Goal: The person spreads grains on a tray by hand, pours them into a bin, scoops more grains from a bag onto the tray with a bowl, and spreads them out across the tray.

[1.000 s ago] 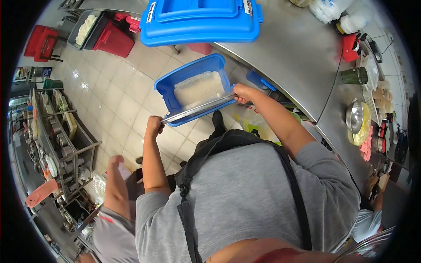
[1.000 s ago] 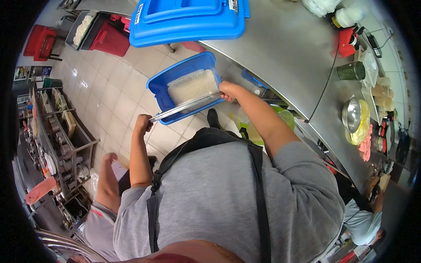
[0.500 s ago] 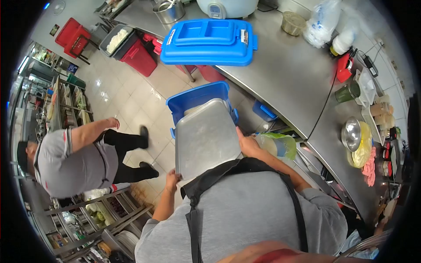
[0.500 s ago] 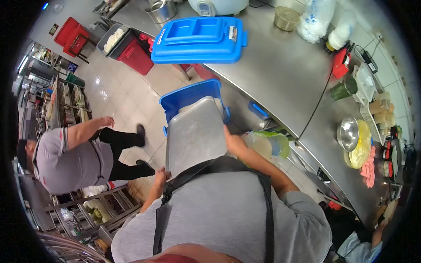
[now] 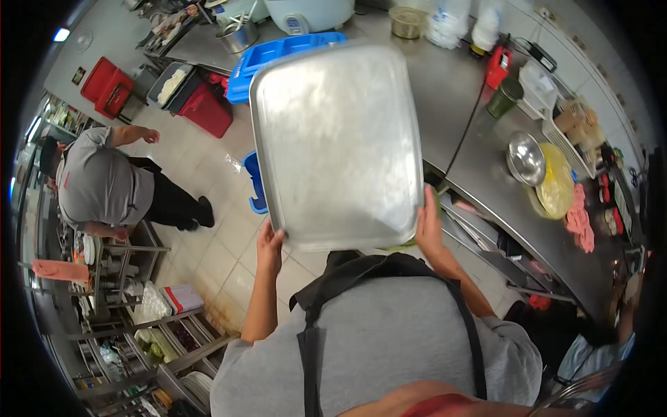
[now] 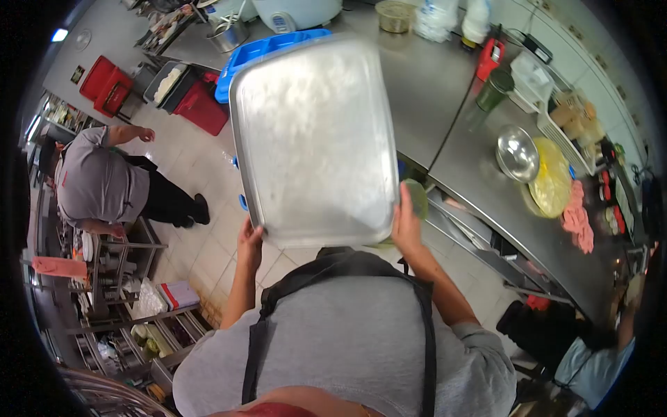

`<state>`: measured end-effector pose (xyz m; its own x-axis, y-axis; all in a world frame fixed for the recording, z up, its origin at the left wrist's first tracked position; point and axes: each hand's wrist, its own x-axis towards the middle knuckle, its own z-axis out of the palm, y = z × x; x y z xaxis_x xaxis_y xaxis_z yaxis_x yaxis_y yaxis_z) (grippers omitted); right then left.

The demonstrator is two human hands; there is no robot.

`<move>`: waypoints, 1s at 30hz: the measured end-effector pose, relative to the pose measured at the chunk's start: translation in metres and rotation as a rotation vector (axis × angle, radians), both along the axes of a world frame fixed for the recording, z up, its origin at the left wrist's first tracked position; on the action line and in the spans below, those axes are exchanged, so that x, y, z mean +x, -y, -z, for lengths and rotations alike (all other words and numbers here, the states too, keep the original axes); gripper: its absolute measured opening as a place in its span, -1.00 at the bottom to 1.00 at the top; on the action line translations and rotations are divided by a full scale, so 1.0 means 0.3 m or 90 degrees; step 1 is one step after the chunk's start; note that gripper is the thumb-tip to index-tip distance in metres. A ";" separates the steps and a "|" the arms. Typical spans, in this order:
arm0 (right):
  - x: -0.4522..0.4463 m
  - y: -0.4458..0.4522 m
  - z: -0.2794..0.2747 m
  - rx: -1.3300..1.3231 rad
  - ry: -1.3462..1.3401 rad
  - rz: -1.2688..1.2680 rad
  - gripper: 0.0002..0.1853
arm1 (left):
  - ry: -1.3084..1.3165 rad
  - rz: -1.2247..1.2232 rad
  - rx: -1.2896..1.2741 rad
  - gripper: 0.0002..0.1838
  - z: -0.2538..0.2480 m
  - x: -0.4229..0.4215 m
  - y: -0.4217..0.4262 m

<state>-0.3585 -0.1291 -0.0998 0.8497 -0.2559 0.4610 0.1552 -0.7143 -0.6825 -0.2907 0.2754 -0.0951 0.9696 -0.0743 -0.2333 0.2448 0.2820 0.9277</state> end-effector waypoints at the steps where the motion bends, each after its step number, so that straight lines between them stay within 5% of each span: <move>1: 0.009 0.039 -0.067 0.016 -0.001 0.027 -0.40 | 0.043 0.022 0.018 -0.33 -0.049 0.057 0.059; 3: 0.023 0.105 -0.230 0.095 -0.020 0.074 -0.43 | 0.143 0.067 0.002 -0.31 -0.173 0.175 0.180; 9: 0.151 0.285 -0.560 -0.072 0.191 0.168 -0.43 | 0.373 0.076 0.010 -0.39 -0.482 0.453 0.480; 11: 0.154 0.306 -0.566 -0.158 0.260 0.174 -0.42 | 0.474 -0.047 0.188 -0.44 -0.542 0.486 0.560; 14: 0.144 0.304 -0.450 -0.065 0.099 0.215 -0.37 | 0.625 -0.111 0.405 -0.36 -0.379 0.569 0.602; 16: 0.086 0.288 -0.266 -0.028 -0.136 0.233 -0.30 | 0.506 -0.061 0.474 -0.31 -0.197 0.551 0.606; 18: 0.029 0.312 -0.018 -0.049 -0.306 0.203 -0.20 | 0.233 0.157 0.693 -0.31 0.020 0.577 0.566; 19: -0.009 0.315 0.065 -0.068 -0.276 0.182 -0.24 | 0.120 0.210 0.664 -0.32 0.002 0.526 0.571; 30: 0.103 0.487 0.141 -0.112 -0.311 0.179 -0.32 | 0.163 0.176 0.544 -0.37 -0.003 0.611 0.624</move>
<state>-0.3276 -0.2751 -0.1420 0.8849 -0.4572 0.0892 -0.3589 -0.7912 -0.4952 -0.1075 0.0883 -0.0942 0.9727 -0.2112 -0.0963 -0.0395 -0.5593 0.8280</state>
